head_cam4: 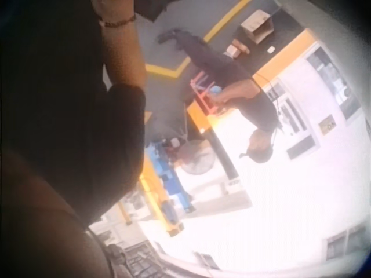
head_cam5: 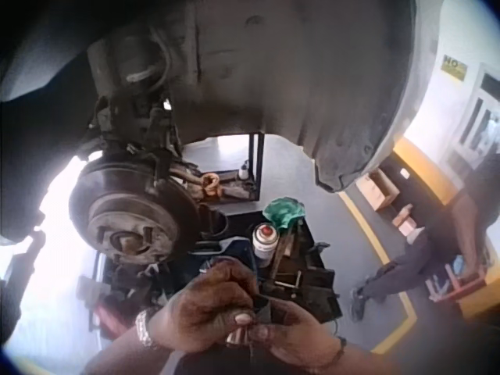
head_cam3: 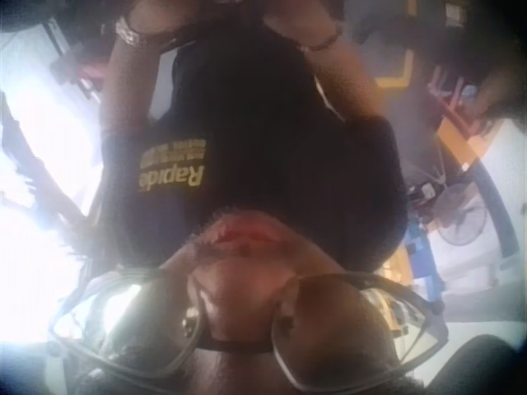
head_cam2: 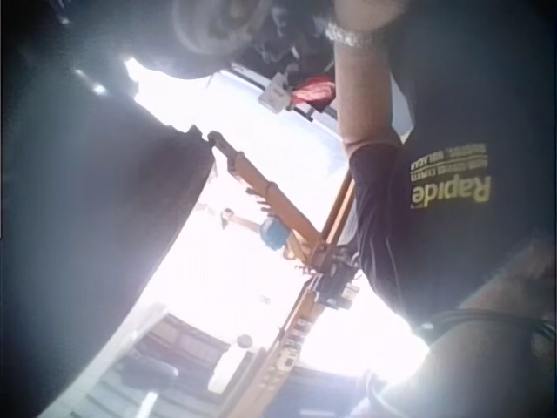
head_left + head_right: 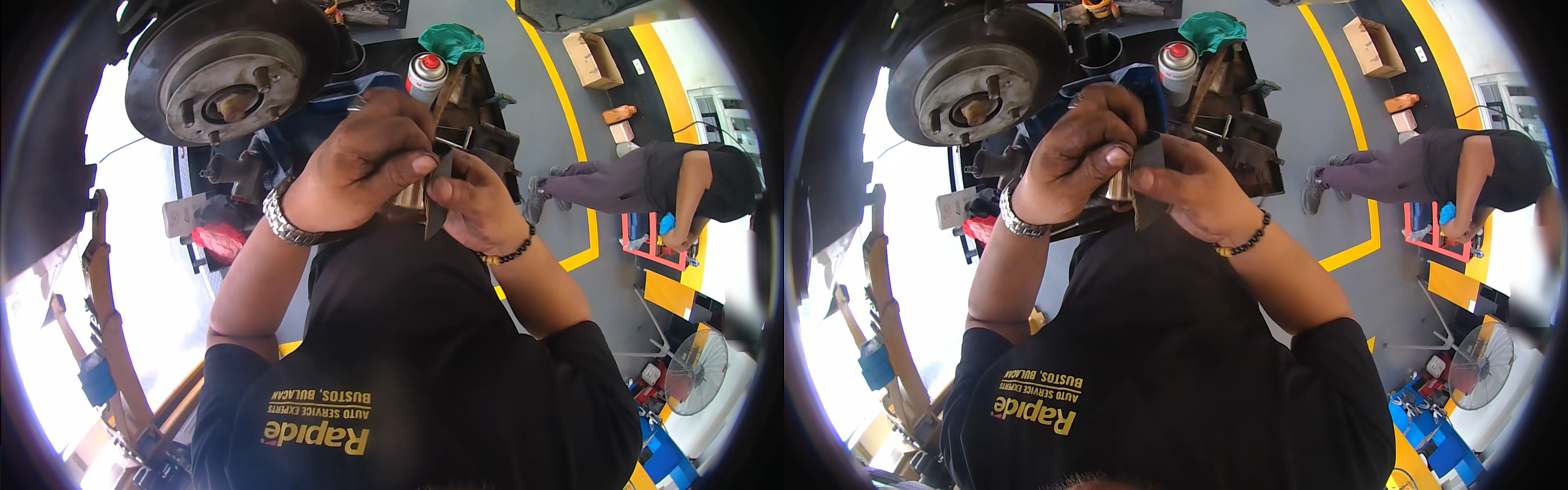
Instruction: The person cleans a brake caliper with a cloth, applies lubricant from a blue bottle, and installs brake pads into the caliper. The person then uses sandpaper to smooth a metal component and wipes it with a cloth.
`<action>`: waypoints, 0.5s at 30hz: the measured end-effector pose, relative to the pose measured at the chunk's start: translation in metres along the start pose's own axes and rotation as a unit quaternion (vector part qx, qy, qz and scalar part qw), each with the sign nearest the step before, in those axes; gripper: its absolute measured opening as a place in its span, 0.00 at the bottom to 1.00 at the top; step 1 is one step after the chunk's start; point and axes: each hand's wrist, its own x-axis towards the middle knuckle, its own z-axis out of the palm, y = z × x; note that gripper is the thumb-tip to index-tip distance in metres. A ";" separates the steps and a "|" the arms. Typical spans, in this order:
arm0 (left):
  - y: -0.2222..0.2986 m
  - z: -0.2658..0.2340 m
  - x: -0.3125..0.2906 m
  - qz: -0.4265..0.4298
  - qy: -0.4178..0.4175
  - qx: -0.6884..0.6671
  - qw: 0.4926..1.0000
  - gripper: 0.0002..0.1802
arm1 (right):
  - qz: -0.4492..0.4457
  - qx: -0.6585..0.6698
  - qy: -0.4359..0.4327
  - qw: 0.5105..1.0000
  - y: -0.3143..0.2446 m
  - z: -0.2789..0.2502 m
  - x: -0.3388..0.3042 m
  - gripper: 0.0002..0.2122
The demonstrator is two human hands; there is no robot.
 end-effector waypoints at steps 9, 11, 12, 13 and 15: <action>0.013 0.061 -0.027 -0.169 0.312 -0.047 0.934 0.30 | -0.232 -0.026 0.031 0.972 0.013 -0.003 0.018 0.40; 0.016 0.073 -0.029 -0.196 0.329 -0.277 0.881 0.30 | -0.248 -0.077 0.022 0.966 0.011 -0.004 0.021 0.42; 0.018 0.076 -0.030 -0.192 0.330 -0.381 0.842 0.31 | -0.260 -0.102 0.010 0.960 0.011 -0.005 0.021 0.43; 0.018 0.075 -0.030 -0.177 0.301 -0.378 0.858 0.33 | -0.265 -0.125 0.012 0.956 0.009 -0.006 0.021 0.43; 0.023 0.080 -0.028 -0.178 0.304 -0.377 0.857 0.35 | -0.277 -0.172 0.017 0.945 0.007 -0.007 0.021 0.44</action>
